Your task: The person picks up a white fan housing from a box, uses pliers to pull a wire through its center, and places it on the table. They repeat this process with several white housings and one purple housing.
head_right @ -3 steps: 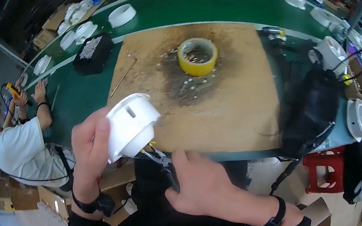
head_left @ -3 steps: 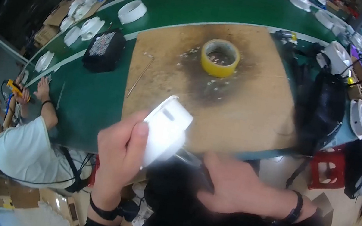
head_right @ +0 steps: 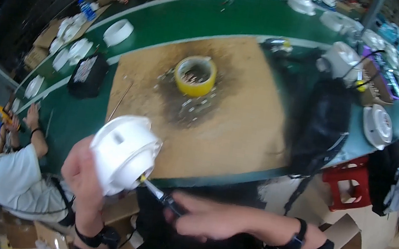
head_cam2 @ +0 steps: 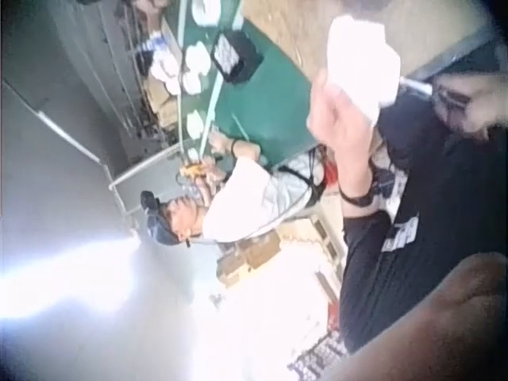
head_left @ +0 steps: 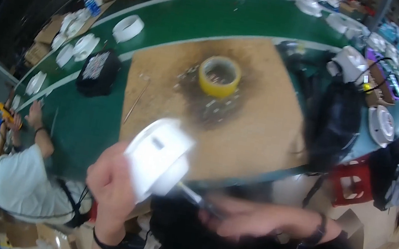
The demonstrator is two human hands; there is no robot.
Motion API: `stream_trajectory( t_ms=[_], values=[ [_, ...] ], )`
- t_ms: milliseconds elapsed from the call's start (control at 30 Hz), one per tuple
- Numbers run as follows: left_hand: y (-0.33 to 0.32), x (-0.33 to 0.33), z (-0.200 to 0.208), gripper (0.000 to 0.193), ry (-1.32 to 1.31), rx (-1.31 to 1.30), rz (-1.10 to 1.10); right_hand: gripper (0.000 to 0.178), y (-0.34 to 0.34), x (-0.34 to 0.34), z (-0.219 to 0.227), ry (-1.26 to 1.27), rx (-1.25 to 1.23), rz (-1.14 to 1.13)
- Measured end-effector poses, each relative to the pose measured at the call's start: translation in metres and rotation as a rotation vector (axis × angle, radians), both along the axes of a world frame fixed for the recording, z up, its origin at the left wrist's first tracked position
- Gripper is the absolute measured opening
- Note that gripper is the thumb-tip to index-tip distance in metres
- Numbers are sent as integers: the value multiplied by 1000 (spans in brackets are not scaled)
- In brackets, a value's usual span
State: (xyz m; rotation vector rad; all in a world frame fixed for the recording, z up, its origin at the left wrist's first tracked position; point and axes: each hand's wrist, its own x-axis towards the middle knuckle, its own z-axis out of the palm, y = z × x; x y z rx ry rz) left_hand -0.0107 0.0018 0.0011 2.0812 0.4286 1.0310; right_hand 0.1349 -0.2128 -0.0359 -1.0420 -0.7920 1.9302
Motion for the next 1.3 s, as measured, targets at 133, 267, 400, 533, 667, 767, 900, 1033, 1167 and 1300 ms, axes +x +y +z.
stream_trajectory(
  t_ms=[133,267,400,533,667,767,900,1033,1167,1300],
  values=[
    [-4,-4,-7,40,-110,-55,-73,48,-24,-22,-17,973,113,-90],
    [4,9,-12,38,-296,-756,-60,37,-50,4,8,-43,235,-388],
    [-32,22,-32,50,-156,-1410,-390,27,-62,-6,20,-275,213,-1143],
    [-77,39,-56,56,123,-1713,-722,32,-102,3,24,-213,42,-1196],
    [-126,55,-37,58,350,-1467,-632,29,-152,15,22,-340,-69,-1274],
    [-120,59,-33,46,606,-1184,-994,35,-212,17,17,-70,53,-1829],
    [-62,2,-52,39,800,-1153,-928,25,-253,50,-11,-63,418,-2103],
    [-23,-73,-97,32,720,-1214,-485,18,-284,93,-41,-49,166,-2450],
    [47,-247,-279,32,509,-1588,421,10,-274,136,-61,-291,53,-2558],
    [-4,-458,-404,47,96,-1424,543,11,-312,172,-88,-331,48,-2273]
  ],
)
